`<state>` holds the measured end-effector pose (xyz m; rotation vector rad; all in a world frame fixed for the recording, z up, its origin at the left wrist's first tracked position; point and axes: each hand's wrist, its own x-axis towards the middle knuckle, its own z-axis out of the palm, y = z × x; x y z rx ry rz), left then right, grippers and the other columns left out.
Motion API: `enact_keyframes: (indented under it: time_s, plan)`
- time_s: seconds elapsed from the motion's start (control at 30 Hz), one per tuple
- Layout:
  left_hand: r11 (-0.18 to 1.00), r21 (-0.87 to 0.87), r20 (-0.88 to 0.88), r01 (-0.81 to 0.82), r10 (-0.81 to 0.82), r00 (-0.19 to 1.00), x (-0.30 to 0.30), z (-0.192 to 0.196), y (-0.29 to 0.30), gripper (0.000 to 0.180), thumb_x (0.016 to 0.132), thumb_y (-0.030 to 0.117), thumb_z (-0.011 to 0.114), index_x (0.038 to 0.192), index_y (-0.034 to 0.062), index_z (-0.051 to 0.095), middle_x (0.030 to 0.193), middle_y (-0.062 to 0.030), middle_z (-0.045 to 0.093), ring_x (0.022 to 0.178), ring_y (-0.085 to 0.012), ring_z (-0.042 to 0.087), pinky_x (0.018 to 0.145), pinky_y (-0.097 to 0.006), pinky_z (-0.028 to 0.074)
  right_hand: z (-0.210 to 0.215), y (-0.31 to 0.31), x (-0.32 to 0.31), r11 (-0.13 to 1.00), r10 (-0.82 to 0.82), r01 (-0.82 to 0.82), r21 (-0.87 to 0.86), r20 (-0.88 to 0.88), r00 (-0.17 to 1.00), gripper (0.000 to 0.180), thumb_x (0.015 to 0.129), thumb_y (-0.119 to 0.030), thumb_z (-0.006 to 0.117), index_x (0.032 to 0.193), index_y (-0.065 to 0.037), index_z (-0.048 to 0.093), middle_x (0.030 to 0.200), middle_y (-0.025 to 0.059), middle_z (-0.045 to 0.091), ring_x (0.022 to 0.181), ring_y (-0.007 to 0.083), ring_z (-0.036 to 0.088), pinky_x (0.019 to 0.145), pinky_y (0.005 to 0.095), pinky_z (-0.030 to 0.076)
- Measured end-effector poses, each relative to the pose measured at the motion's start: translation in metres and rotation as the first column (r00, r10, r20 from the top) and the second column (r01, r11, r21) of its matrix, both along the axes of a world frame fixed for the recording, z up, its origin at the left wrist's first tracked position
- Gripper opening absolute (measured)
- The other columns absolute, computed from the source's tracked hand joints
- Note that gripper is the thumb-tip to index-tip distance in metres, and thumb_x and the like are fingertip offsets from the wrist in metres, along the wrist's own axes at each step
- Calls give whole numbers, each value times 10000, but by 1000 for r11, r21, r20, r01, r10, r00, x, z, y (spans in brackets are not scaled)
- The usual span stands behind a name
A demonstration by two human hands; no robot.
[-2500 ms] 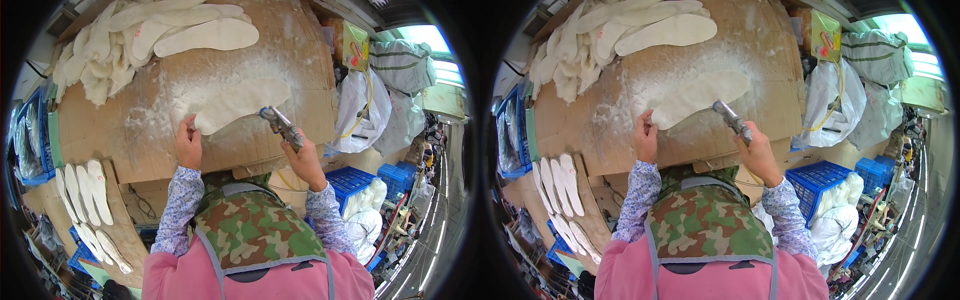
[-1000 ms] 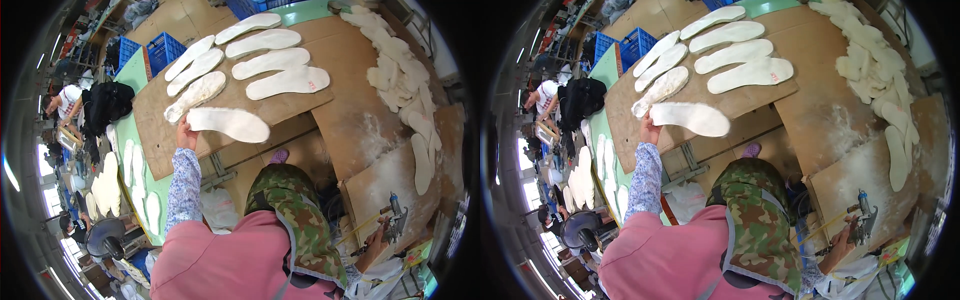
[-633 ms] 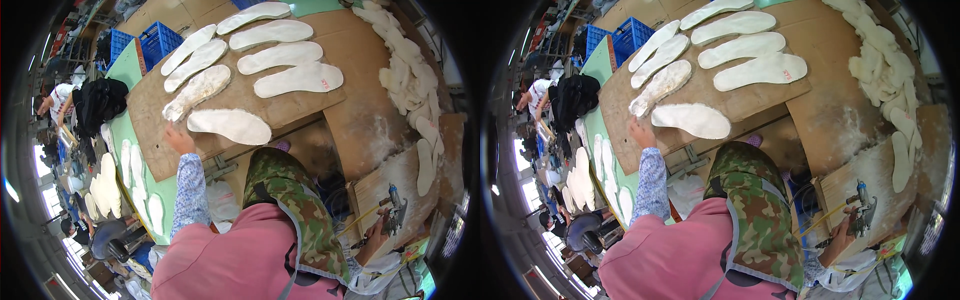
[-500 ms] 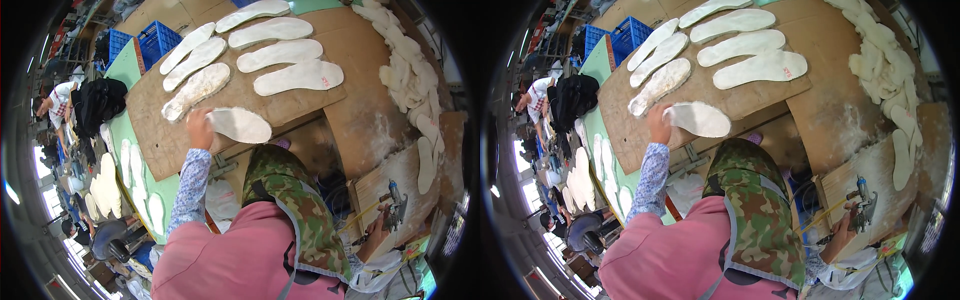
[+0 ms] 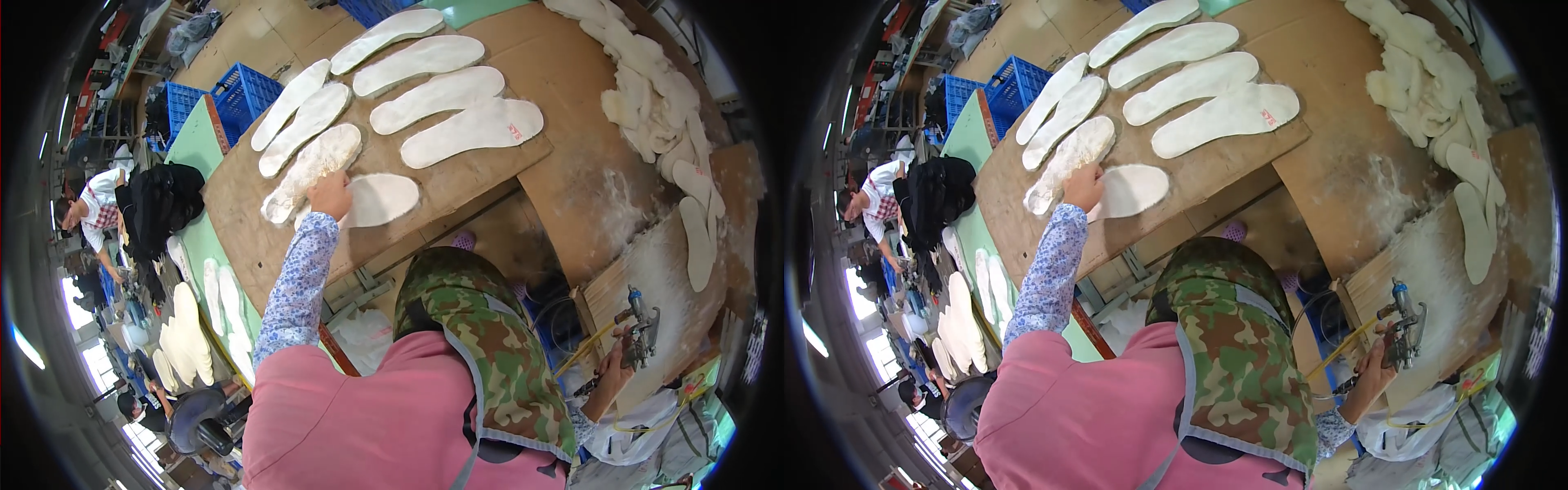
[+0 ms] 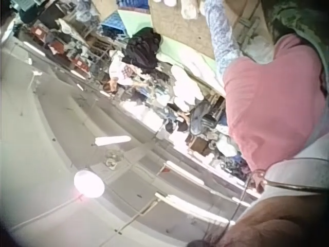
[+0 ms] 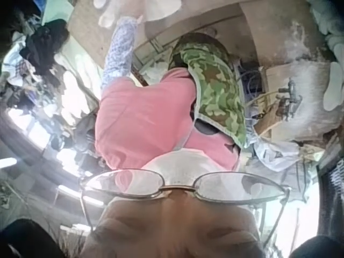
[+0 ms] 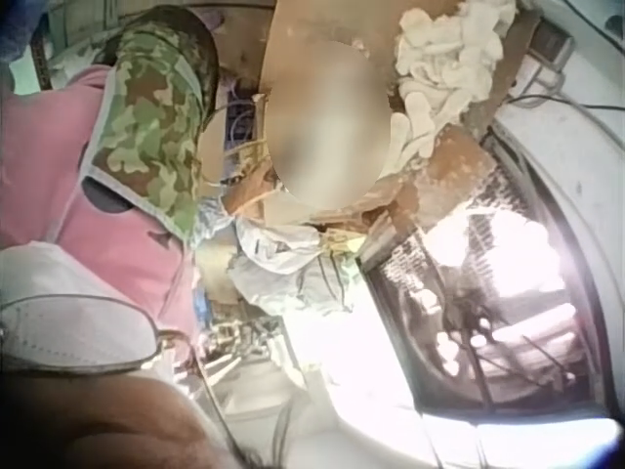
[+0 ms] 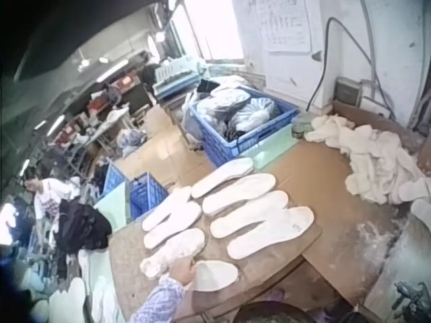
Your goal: The recorder uses an adhesive spray gun to apply glue to shoe insoles and organizes them on a workbench.
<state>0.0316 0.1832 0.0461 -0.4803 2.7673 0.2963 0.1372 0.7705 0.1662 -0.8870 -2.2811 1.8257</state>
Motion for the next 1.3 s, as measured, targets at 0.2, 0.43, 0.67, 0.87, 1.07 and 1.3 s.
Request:
enact_keyframes:
  time_s: [0.2,0.43,0.67,0.87,1.07,1.3]
  plan:
    - [949,151,-273,-278,310,911,-1,1,-19,209,765,136,554,973,155,564,934,-104,594,1013,-288,552,851,-510,351,10,-13,-6,999,4,-4,45,1,1000,353,935,-84,541,1276,6,524,1115,53,622,479,-9,344,407,176,271]
    - [992,-105,-619,-66,-14,786,-4,-1,8,165,732,50,523,821,121,642,954,-100,570,951,-315,520,760,-488,373,-14,18,11,993,-104,100,61,51,993,275,892,-136,635,1159,-79,601,761,-66,561,535,10,385,448,191,296]
    - [744,417,-679,522,-126,723,-100,52,224,172,807,-44,499,919,10,616,888,-151,588,856,-323,574,753,-392,449,-7,18,8,975,-214,217,-45,63,975,49,892,-91,596,903,-57,629,655,-86,495,530,12,394,455,208,306]
    - [269,615,-689,741,-274,671,-222,19,488,198,841,3,508,994,40,628,924,-149,623,880,-312,608,770,-362,480,-10,49,31,937,-348,349,-29,51,936,59,886,-68,591,908,-18,614,652,-89,456,554,10,362,470,213,289]
    - [647,679,-462,347,9,887,-303,-19,665,371,730,142,629,1084,48,575,1042,-176,652,976,-331,627,886,-413,473,-14,99,83,899,-437,437,4,47,898,58,869,-44,616,905,0,605,695,-78,483,627,29,393,539,224,339]
    - [242,957,-204,158,178,963,-268,31,691,501,796,116,620,1244,3,427,1104,-146,595,940,-241,622,808,-368,499,-18,158,129,846,-521,517,-127,10,854,84,880,-64,633,914,5,600,716,-70,514,654,29,425,566,218,360]
